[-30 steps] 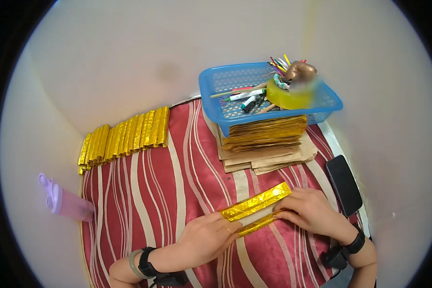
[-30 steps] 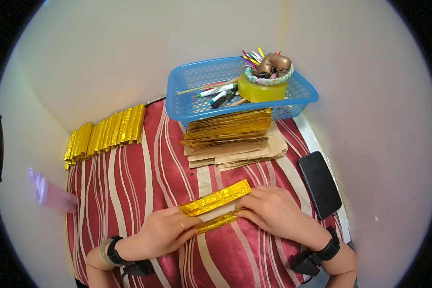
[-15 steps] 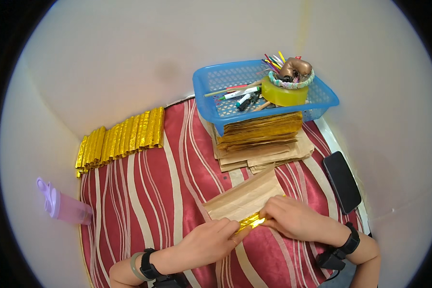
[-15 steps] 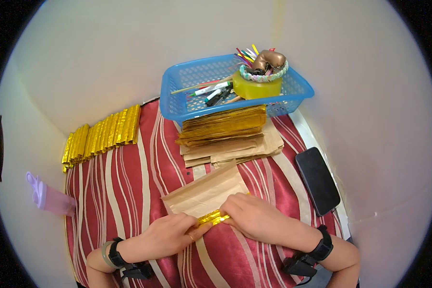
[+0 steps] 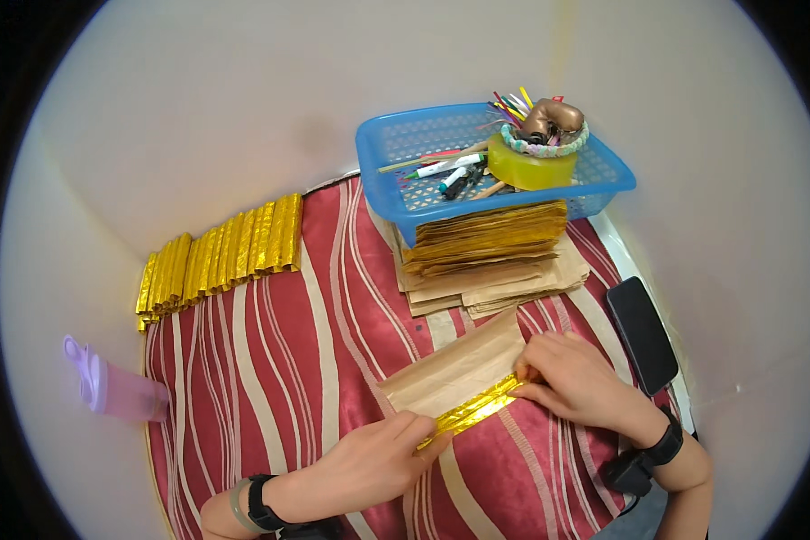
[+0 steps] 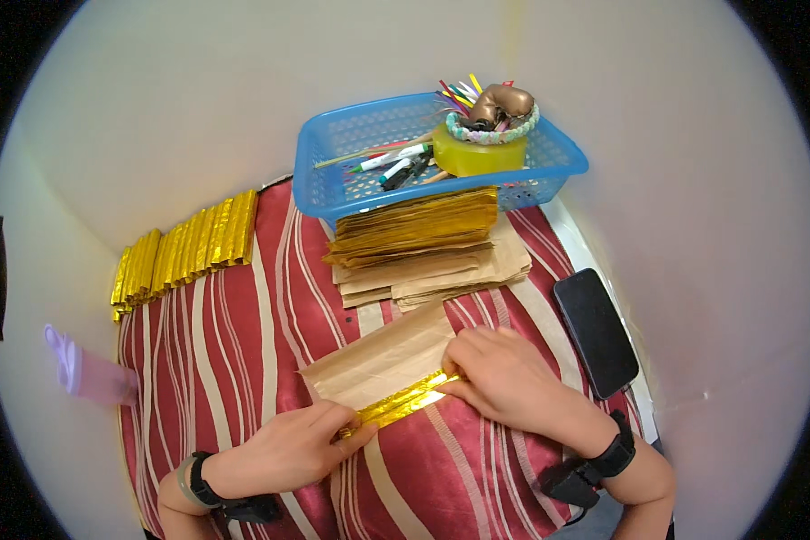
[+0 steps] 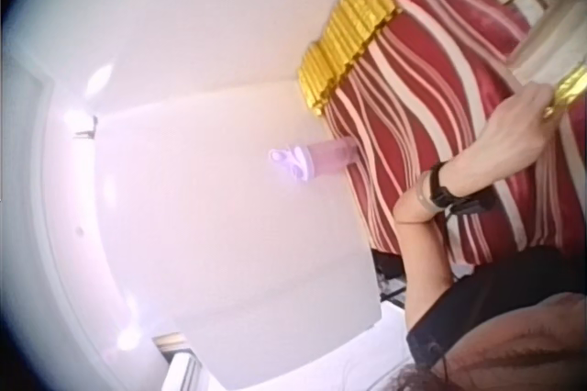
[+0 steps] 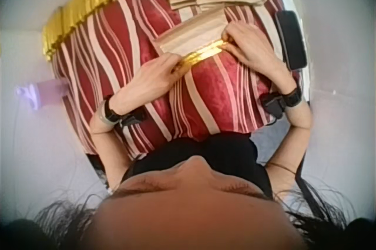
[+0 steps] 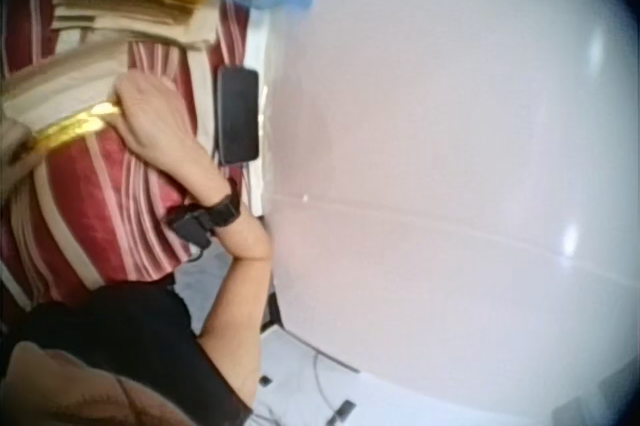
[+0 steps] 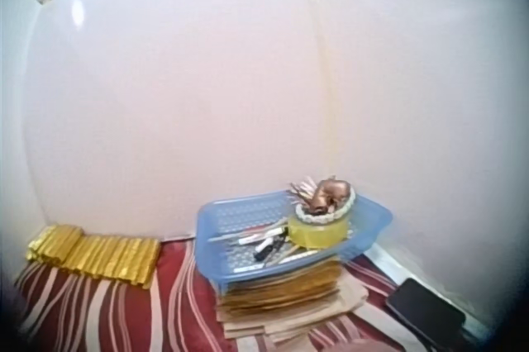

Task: Hand-folding gold foil sheets into thin rectangular strips and stacking them.

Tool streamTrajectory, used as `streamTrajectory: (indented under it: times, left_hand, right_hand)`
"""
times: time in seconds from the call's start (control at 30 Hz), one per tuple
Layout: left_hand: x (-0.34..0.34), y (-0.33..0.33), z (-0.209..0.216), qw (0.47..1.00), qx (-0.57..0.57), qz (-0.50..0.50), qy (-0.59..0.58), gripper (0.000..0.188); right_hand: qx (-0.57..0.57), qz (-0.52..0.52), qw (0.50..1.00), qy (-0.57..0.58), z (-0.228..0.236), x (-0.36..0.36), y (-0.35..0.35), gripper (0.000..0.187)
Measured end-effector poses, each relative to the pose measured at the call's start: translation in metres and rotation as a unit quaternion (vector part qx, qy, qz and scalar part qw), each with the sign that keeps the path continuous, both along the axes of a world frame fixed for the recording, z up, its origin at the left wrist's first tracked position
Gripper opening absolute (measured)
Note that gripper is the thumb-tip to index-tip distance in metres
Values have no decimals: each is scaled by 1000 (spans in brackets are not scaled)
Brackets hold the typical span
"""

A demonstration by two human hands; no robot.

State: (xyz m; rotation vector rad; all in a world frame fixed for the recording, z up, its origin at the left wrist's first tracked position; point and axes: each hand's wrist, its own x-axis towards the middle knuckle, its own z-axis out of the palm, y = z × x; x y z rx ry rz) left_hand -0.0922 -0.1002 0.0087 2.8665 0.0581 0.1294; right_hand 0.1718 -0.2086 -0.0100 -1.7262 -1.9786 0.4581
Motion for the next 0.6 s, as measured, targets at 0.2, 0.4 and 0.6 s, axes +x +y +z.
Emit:
streamTrajectory:
  times: [0.2,0.4,0.6]
  left_hand:
    - [-4,17,6,992,113,-26,-50,24]
    - [-5,36,-6,970,224,31,-85,28]
    - [17,20,-9,989,38,122,-75,46]
  right_hand:
    - [128,130,980,-85,11,-1,2,18]
    - [145,172,964,-140,10,-21,-8,17]
    - [-33,287,951,107,6,-55,-22,12]
